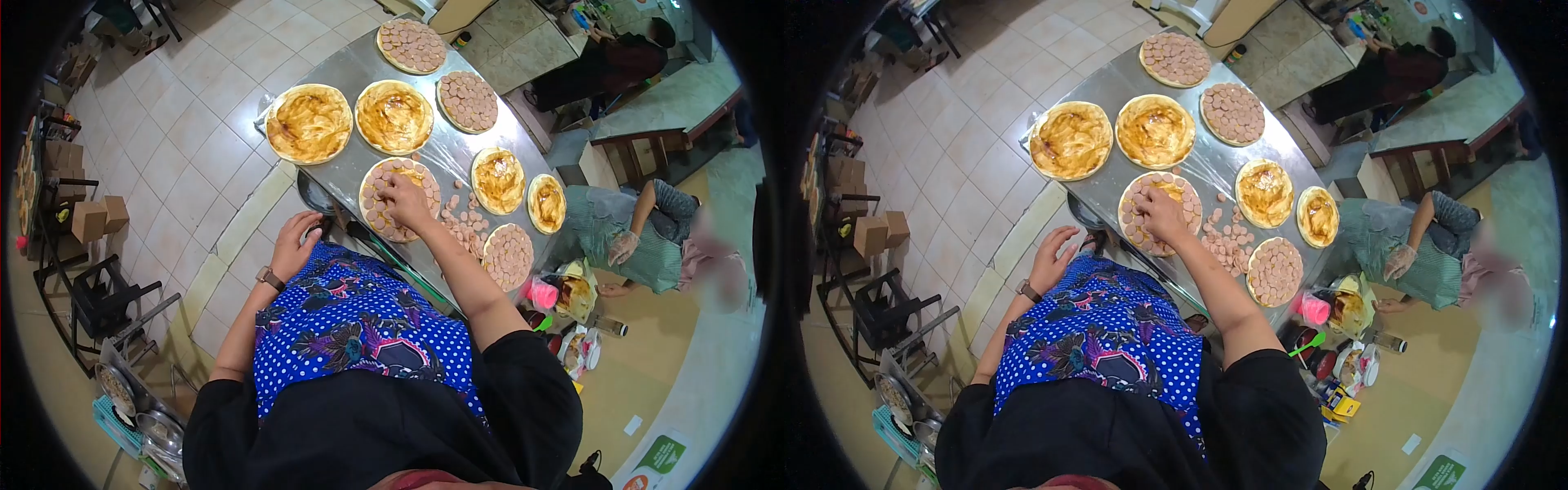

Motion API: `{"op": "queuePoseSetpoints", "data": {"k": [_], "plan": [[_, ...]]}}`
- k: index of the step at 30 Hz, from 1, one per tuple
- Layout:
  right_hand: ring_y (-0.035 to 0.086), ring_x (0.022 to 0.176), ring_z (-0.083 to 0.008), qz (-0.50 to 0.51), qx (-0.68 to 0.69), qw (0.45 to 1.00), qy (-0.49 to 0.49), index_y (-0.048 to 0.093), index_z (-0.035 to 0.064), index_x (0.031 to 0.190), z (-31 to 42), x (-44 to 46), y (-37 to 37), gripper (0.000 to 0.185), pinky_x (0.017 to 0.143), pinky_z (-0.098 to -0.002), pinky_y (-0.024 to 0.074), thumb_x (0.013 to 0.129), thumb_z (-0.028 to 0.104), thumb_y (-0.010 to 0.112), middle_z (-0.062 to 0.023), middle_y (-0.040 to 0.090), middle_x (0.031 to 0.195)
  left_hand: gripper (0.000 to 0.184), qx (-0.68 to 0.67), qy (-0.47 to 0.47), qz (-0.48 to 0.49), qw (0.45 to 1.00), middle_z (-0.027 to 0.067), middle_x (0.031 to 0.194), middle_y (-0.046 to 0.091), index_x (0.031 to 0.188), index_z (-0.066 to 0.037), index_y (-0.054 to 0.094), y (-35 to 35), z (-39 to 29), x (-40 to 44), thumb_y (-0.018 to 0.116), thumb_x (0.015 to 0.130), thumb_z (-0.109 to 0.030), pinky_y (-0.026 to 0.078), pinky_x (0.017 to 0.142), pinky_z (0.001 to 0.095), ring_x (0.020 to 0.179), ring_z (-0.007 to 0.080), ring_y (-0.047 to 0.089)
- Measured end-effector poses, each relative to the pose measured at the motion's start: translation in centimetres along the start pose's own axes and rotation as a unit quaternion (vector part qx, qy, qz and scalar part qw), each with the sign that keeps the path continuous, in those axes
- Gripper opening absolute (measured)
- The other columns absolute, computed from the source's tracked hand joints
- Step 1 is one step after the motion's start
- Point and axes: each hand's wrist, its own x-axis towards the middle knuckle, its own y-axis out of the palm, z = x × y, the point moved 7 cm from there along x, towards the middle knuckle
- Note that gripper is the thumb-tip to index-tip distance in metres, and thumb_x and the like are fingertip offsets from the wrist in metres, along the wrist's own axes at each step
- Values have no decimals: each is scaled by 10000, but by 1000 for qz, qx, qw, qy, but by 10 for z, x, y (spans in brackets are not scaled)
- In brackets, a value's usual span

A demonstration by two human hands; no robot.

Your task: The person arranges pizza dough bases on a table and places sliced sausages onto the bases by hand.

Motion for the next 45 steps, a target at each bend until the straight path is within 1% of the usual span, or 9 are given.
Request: {"op": "queuePoseSetpoints", "data": {"k": [10,13,15,19,22,26,35,37,45], "plan": [[584,959,-274,-8,-25,999,41,730,134,954,-12,1,-5,215,769,-392,499,757,103,648,-78,565,940,300,-13,4,31,999,116,1223,617,1184,-72,649,10,-6,8,626,896,-156,438,991,388,1149,305,567],[583,949,-281,-62,0,992,107,726,122,954,-38,-20,-29,215,778,-399,499,762,70,644,-83,574,967,302,-34,-9,49,998,117,1221,617,1186,-67,643,13,-11,10,629,897,-153,439,990,385,1149,303,568],[600,917,-293,-172,47,959,221,723,103,935,-91,-56,-54,197,779,-402,505,763,50,643,-96,596,970,304,-29,-20,35,999,123,1217,616,1186,-60,638,10,-9,11,635,896,-150,441,987,380,1149,303,569],[637,873,-326,-87,-9,900,426,707,77,911,-192,-158,-78,186,776,-410,512,774,203,703,-120,634,934,301,-33,-14,36,999,131,1214,615,1180,-53,637,10,-3,11,641,894,-147,445,982,380,1148,308,569],[640,896,-317,-63,-89,871,480,696,67,914,-207,-205,-79,248,766,-408,511,771,269,714,-129,642,968,301,-35,-21,41,998,131,1214,616,1179,-53,636,12,-4,10,641,894,-150,445,981,383,1148,309,569],[641,903,-290,-91,-55,877,469,682,56,920,-201,-209,-63,243,755,-408,511,758,231,724,-139,642,997,301,-23,-5,52,998,131,1206,620,1178,-53,636,18,-7,14,639,896,-159,445,980,384,1141,313,572],[624,673,-189,-169,71,867,464,691,25,917,-205,-198,-73,217,663,-296,515,730,104,768,-87,659,735,290,-29,2,46,999,123,1209,623,1168,-51,641,16,-13,22,630,902,-166,448,975,384,1133,314,577],[621,709,-125,-205,271,855,391,710,8,932,-184,-164,-75,172,667,-262,513,773,58,752,-56,684,785,283,-23,6,35,999,120,1208,624,1163,-53,646,14,-8,17,629,903,-165,451,972,384,1129,309,580],[638,710,-109,-85,339,873,340,708,-17,928,-88,-8,-25,169,582,-269,508,793,70,759,-69,693,785,279,-25,-9,24,999,120,1195,631,1159,-55,649,7,-9,16,625,905,-169,455,964,387,1113,312,588]]}}
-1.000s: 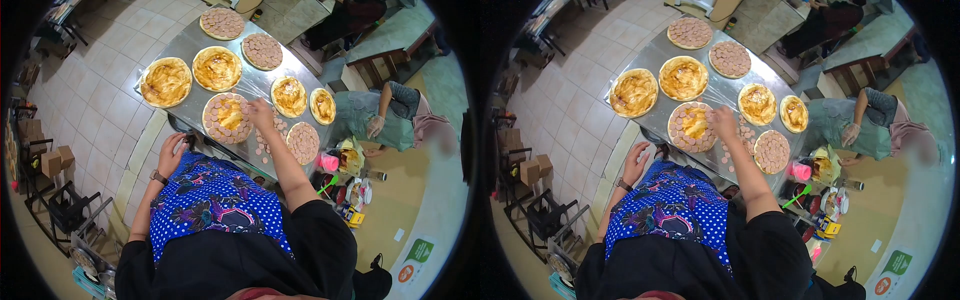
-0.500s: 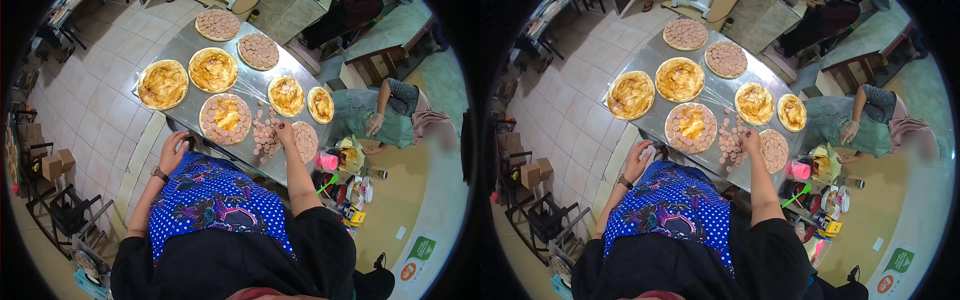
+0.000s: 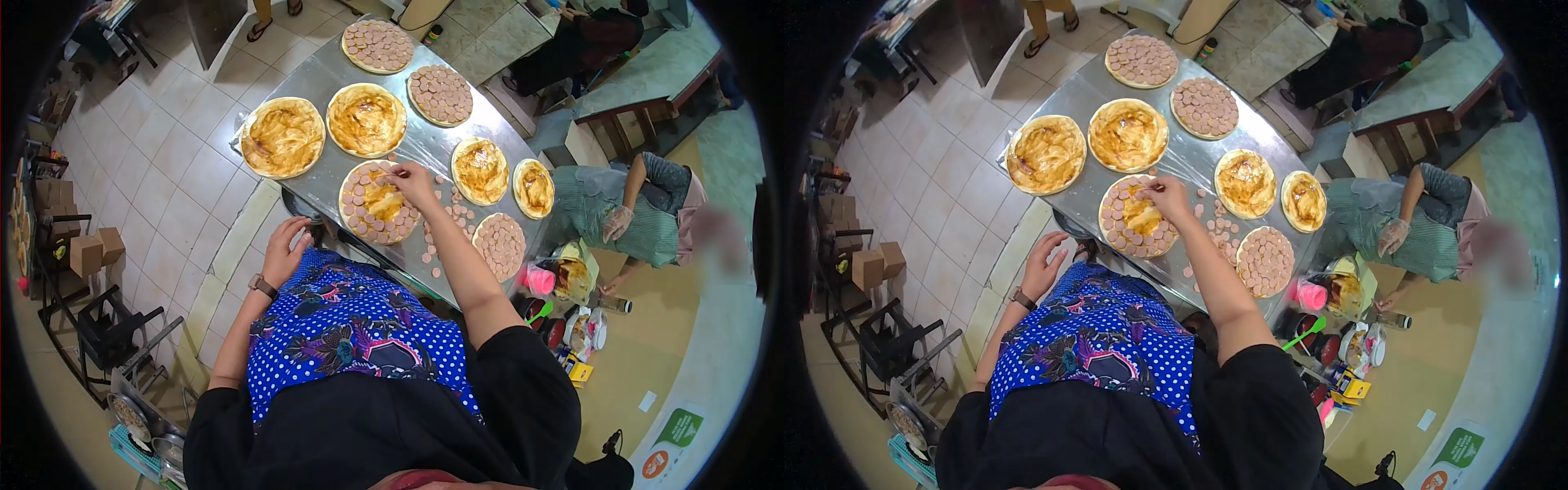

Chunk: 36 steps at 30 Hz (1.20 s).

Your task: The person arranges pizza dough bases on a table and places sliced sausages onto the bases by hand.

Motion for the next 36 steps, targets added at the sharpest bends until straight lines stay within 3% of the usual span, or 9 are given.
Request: {"op": "queuePoseSetpoints", "data": {"k": [4,9,12,15,19,25,27,30,36], "plan": [[668,708,-174,33,-90,994,-58,684,-25,869,0,23,31,195,593,-313,517,745,88,784,-116,692,772,276,4,-9,-14,1000,123,1190,633,1157,-55,649,-5,0,-1,624,906,-166,457,956,388,1101,318,592],[677,734,-238,-29,-212,969,-126,704,17,857,3,26,35,189,665,-347,522,724,119,792,-126,702,809,277,5,-4,-21,1000,123,1183,635,1158,-59,649,-8,8,-7,625,903,-166,458,953,389,1100,319,593],[676,726,-219,-45,-200,969,-140,711,23,860,6,25,31,180,664,-337,521,736,129,786,-114,701,795,281,0,-7,-18,1000,119,1180,635,1161,-64,648,-6,9,-9,626,900,-166,457,952,389,1104,315,592],[673,718,-199,-49,-91,994,-34,715,25,877,-6,29,12,166,665,-324,518,742,99,776,-106,697,776,285,-9,-18,-25,999,115,1186,633,1165,-69,645,-7,8,-9,627,899,-170,454,954,388,1112,312,589],[668,711,-169,-61,-109,991,-51,706,24,868,-12,27,0,124,658,-316,511,765,75,752,-94,696,764,291,-3,-18,-20,1000,114,1197,629,1171,-73,643,-5,10,-7,629,898,-174,450,957,386,1122,312,585],[666,737,-237,-39,-164,980,-106,648,10,807,2,24,18,82,679,-346,518,766,48,709,-121,680,779,302,-2,-15,-3,1000,115,1200,629,1182,-76,640,-4,3,-3,632,895,-169,446,965,387,1127,312,584],[649,801,-284,-70,-301,942,-127,646,27,821,24,9,12,78,717,-375,514,763,58,687,-133,661,847,301,-5,-8,2,1000,115,1202,629,1182,-76,640,-2,2,-2,632,896,-168,445,967,387,1127,314,583],[639,850,-299,-118,-238,958,-105,667,58,859,8,2,-25,80,743,-393,507,800,111,659,-130,645,912,298,-5,-4,4,1000,114,1204,627,1182,-76,641,-2,3,-1,630,899,-168,444,971,387,1125,317,583],[633,859,-319,-170,-353,918,-63,707,85,930,-74,-20,-118,141,757,-411,507,844,175,639,-137,633,920,299,4,-8,9,1000,115,1211,621,1190,-80,639,1,9,-2,625,906,-170,443,972,389,1134,313,575]]}}
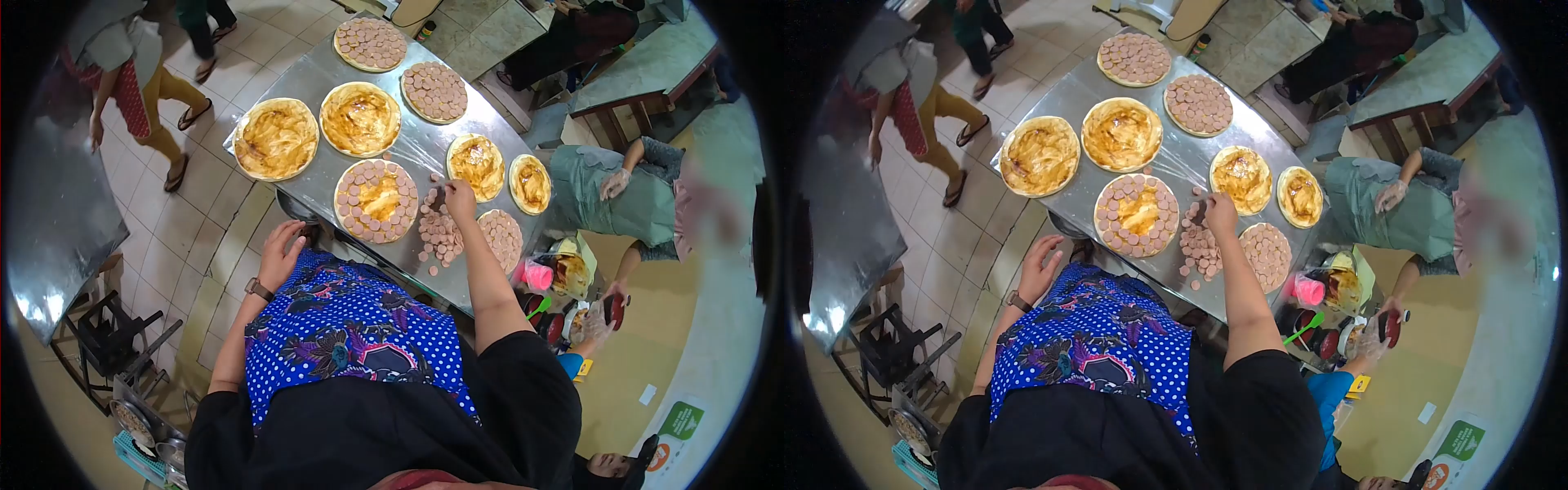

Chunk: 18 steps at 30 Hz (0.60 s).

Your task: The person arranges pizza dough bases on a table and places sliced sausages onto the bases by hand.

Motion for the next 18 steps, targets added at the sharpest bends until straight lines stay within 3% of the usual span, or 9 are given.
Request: {"op": "queuePoseSetpoints", "data": {"k": [5,7,10,11,12,13,14,16,18], "plan": [[610,897,-336,-65,37,993,-89,686,83,1014,28,1,4,190,767,-420,502,837,138,643,-124,611,961,308,-32,-8,23,999,103,1234,612,1209,-81,630,0,-24,13,619,911,-159,459,943,371,1130,262,579],[606,900,-339,-60,0,994,-93,687,82,1011,28,9,18,189,771,-424,501,832,130,645,-127,607,956,370,-107,5,51,993,87,1315,565,1265,-70,594,-11,-68,33,629,903,-141,475,912,352,1151,211,565],[631,851,-298,-59,-55,992,-95,693,68,989,37,18,20,166,756,-373,516,832,83,641,-128,631,897,513,-401,58,102,909,116,1456,431,1417,-60,444,-49,-172,52,563,938,-202,493,856,334,1209,238,512],[633,808,-233,-41,72,996,-27,688,46,991,32,22,18,160,733,-334,516,836,59,650,-101,648,866,551,-501,84,127,852,129,1511,360,1448,-40,389,-67,-209,54,530,952,-236,504,855,344,1253,262,482],[636,764,-168,-20,196,980,42,683,25,992,27,25,20,155,710,-295,516,839,36,658,-74,665,835,666,-538,137,119,823,154,1558,272,1505,-55,278,-87,-245,51,442,962,-404,510,838,338,1284,291,448],[598,701,-101,-9,285,958,20,679,-3,994,28,27,28,159,663,-240,497,836,1,662,-36,669,820,667,-561,175,119,800,154,1558,270,1505,-55,277,-102,-271,45,442,962,-405,510,839,338,1286,290,446],[598,701,-101,-5,285,958,17,679,-3,994,32,26,31,159,663,-240,497,836,1,662,-36,669,820,668,-573,204,115,785,154,1559,269,1506,-55,276,-113,-288,40,443,962,-406,509,839,338,1287,290,444],[634,763,-124,160,404,898,63,691,18,967,54,17,53,141,699,-269,512,830,53,683,-54,698,845,671,-578,239,101,774,155,1560,266,1506,-55,274,-126,-309,33,444,961,-408,509,840,337,1290,290,440],[626,765,-112,191,389,897,87,689,15,948,94,4,39,143,698,-265,512,811,47,712,-32,693,850,674,-577,255,86,771,155,1561,263,1507,-55,272,-133,-319,26,445,961,-409,508,841,336,1293,290,436]]}}
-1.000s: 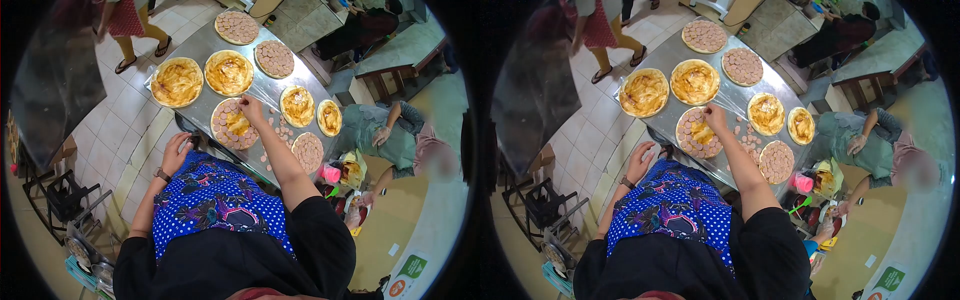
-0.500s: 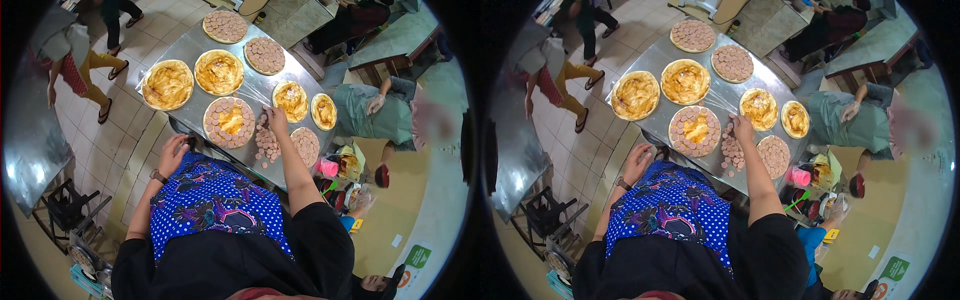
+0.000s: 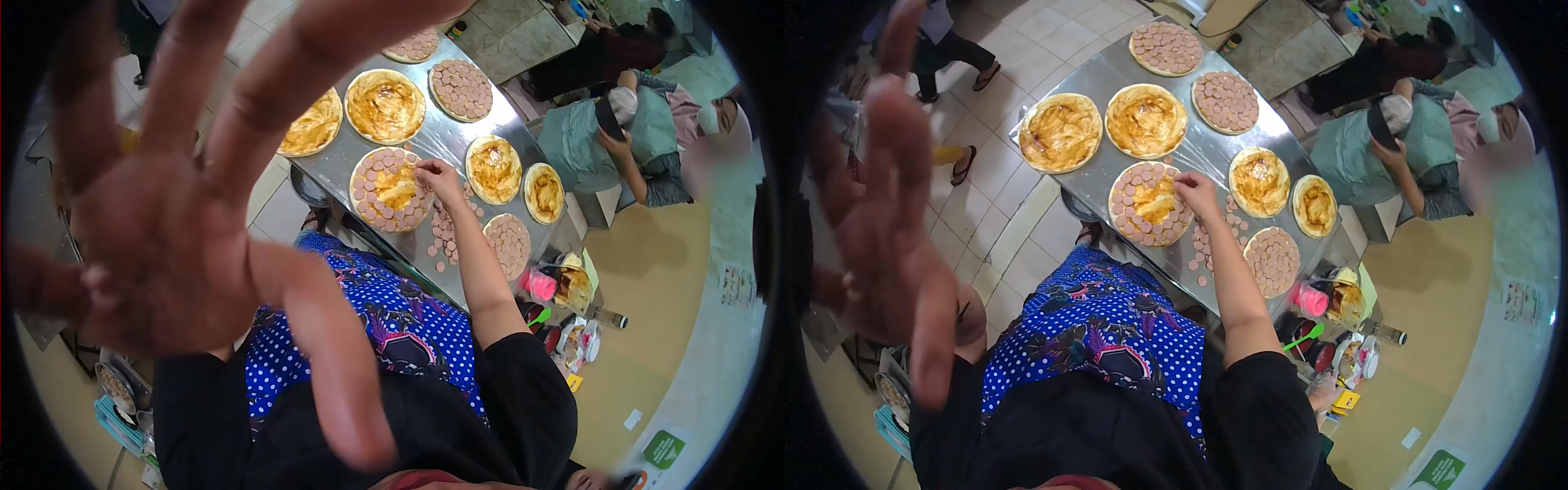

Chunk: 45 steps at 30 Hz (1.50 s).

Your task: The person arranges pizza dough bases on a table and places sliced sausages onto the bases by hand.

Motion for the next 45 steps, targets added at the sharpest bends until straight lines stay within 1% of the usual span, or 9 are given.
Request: {"op": "queuePoseSetpoints", "data": {"k": [6,10,12,18,26,29,35,42,45], "plan": [[585,649,-90,4,-123,990,-67,669,28,859,0,22,24,112,592,-246,484,799,67,755,-18,659,791,681,11,27,-29,999,156,1564,253,1509,-56,265,1,-7,-6,448,959,-415,507,843,335,1302,289,425],[587,655,-130,7,-184,979,-89,687,28,850,13,22,29,122,618,-279,495,772,76,768,-41,630,806,687,16,47,-49,998,156,1565,247,1510,-56,260,-4,-15,-14,451,958,-418,505,845,333,1308,288,417],[603,731,-180,-29,-249,952,-176,708,33,844,29,18,29,124,674,-315,503,746,81,767,-68,590,864,689,16,59,-60,996,157,1566,244,1511,-57,258,-8,-18,-18,452,958,-420,505,846,333,1311,288,413],[605,869,-237,-72,-280,944,-160,734,73,868,30,24,14,109,754,-351,495,764,102,721,-78,555,914,698,20,73,-92,993,157,1569,235,1513,-57,251,-13,-23,-28,455,957,-425,503,848,331,1319,287,402],[581,878,-265,-55,-366,914,-163,752,104,930,36,6,8,223,750,-343,486,756,30,635,-82,554,944,708,13,32,-104,994,158,1573,223,1515,-58,242,-9,-8,-28,459,955,-433,501,851,328,1331,285,386],[585,851,-259,-109,-316,921,-202,757,106,924,26,1,-30,233,740,-337,485,746,15,637,-93,562,899,713,11,22,-99,995,159,1575,218,1516,-58,238,-6,-6,-25,461,954,-435,500,853,328,1335,285,381],[628,781,-245,-170,-295,937,-81,748,59,903,-54,-39,-128,155,715,-326,500,788,20,650,-122,616,856,721,5,27,-88,996,159,1577,209,1518,-58,232,-2,-11,-18,464,953,-441,498,855,326,1344,284,369],[631,843,-290,-174,-337,923,-67,724,92,989,-69,-82,-107,179,743,-389,512,819,118,676,-123,592,943,731,3,-27,-43,999,160,1581,198,1520,-59,224,23,8,-2,468,951,-447,496,858,324,1354,283,356],[618,899,-324,-188,-419,880,-122,721,86,1013,-41,-83,-87,208,768,-407,510,828,180,707,-133,588,1008,735,1,-51,-31,998,161,1582,194,1521,-59,220,34,17,-1,470,951,-450,495,859,323,1359,282,350]]}}
